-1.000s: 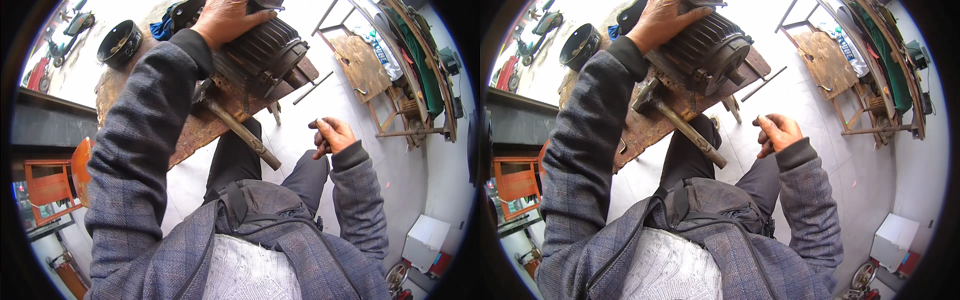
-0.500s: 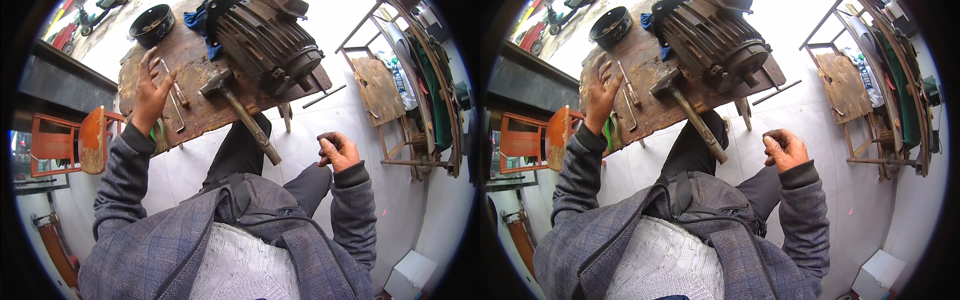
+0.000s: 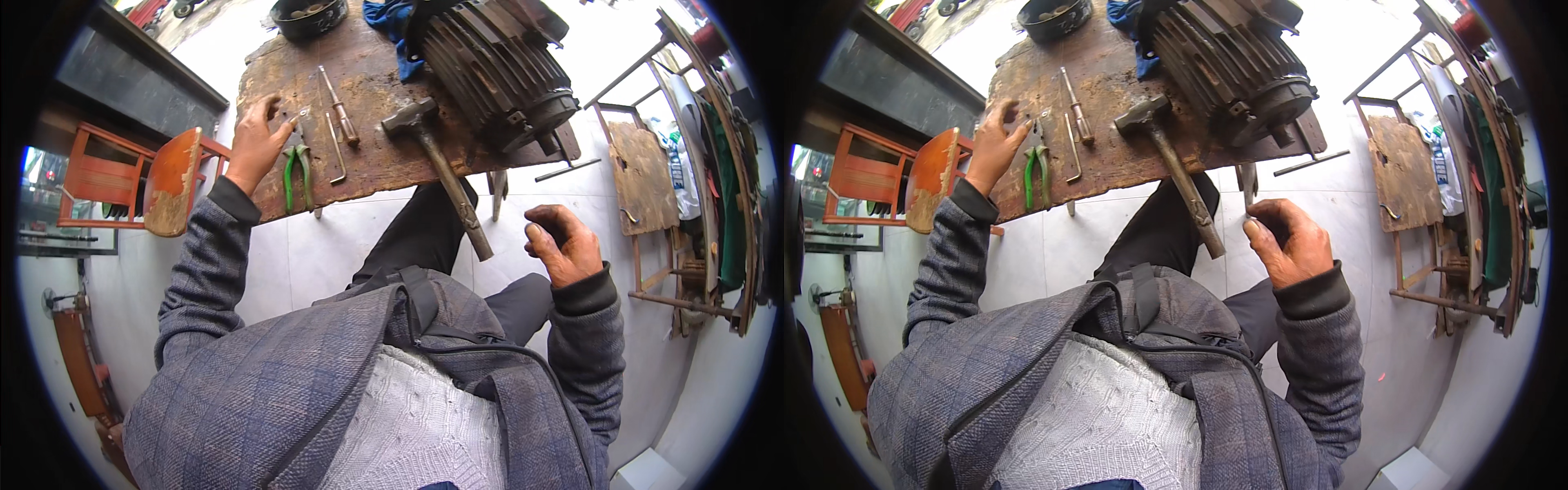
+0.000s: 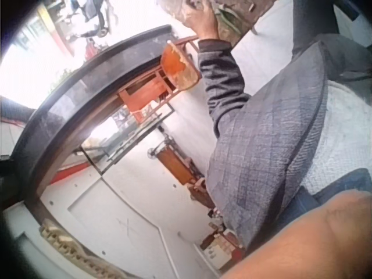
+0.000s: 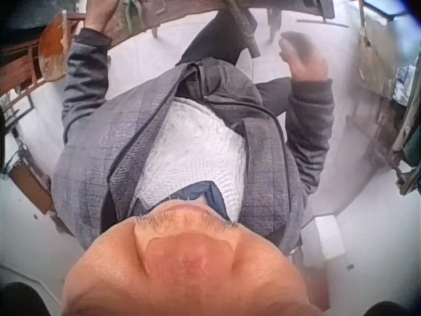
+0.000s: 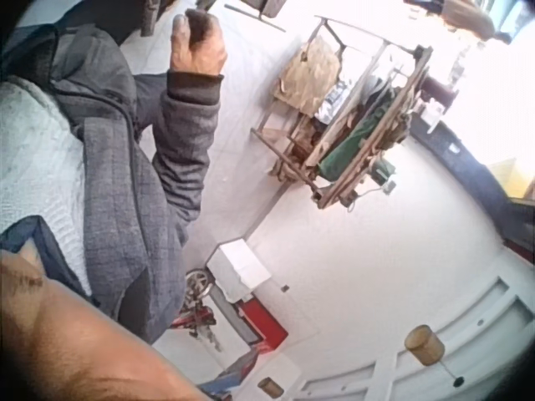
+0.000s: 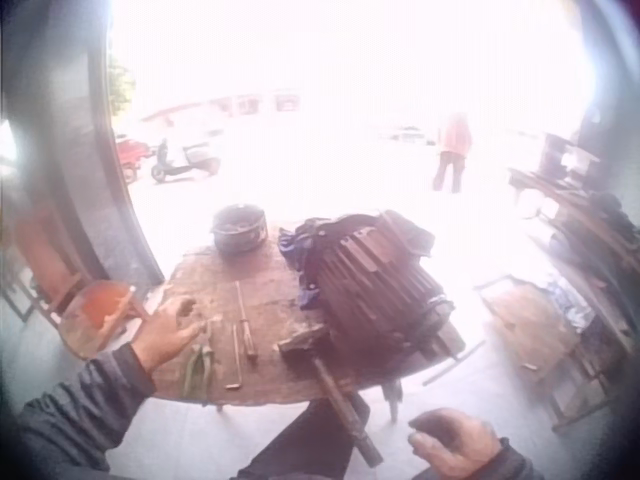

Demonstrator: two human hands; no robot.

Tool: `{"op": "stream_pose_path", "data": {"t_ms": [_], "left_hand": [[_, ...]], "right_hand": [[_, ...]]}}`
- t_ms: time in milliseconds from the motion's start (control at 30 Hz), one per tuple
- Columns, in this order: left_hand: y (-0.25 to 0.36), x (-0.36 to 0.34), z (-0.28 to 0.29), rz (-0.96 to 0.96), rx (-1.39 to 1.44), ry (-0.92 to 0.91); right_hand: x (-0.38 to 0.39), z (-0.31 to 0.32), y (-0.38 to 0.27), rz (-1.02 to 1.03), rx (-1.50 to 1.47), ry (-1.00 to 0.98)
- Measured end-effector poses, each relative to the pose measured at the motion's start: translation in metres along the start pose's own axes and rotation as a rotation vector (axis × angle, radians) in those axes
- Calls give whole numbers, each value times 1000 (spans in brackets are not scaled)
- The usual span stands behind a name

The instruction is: The person uses a metal rod and hammer to tap and adjust a bolt on a motor mounted on a workbench. They repeatedly reposition the rod, strike it, and check the bolt by hand, then continue tapping to secure the component.

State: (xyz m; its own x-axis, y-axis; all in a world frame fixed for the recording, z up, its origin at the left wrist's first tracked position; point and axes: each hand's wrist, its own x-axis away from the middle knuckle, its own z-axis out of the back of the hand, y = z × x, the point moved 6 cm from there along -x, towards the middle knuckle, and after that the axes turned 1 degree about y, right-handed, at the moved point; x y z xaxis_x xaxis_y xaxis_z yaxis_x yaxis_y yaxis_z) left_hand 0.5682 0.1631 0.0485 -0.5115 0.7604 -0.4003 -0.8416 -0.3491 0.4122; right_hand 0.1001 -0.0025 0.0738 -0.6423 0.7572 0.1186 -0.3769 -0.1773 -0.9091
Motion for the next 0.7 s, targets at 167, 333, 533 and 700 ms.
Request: {"op": "stream_pose_path", "data": {"t_ms": [167, 333, 533, 700], "left_hand": [[7, 8, -8, 58, 72, -51], [53, 11, 1, 15, 313, -38], [121, 11, 9, -9, 603, -125], [209, 17, -7, -100, 799, -311]], "right_hand": [[-15, 36, 51, -61, 25, 119], [-49, 84, 160, -349, -97, 487], [-110, 80, 212, -491, -690, 522], [-143, 73, 206, -478, -736, 594]]}}
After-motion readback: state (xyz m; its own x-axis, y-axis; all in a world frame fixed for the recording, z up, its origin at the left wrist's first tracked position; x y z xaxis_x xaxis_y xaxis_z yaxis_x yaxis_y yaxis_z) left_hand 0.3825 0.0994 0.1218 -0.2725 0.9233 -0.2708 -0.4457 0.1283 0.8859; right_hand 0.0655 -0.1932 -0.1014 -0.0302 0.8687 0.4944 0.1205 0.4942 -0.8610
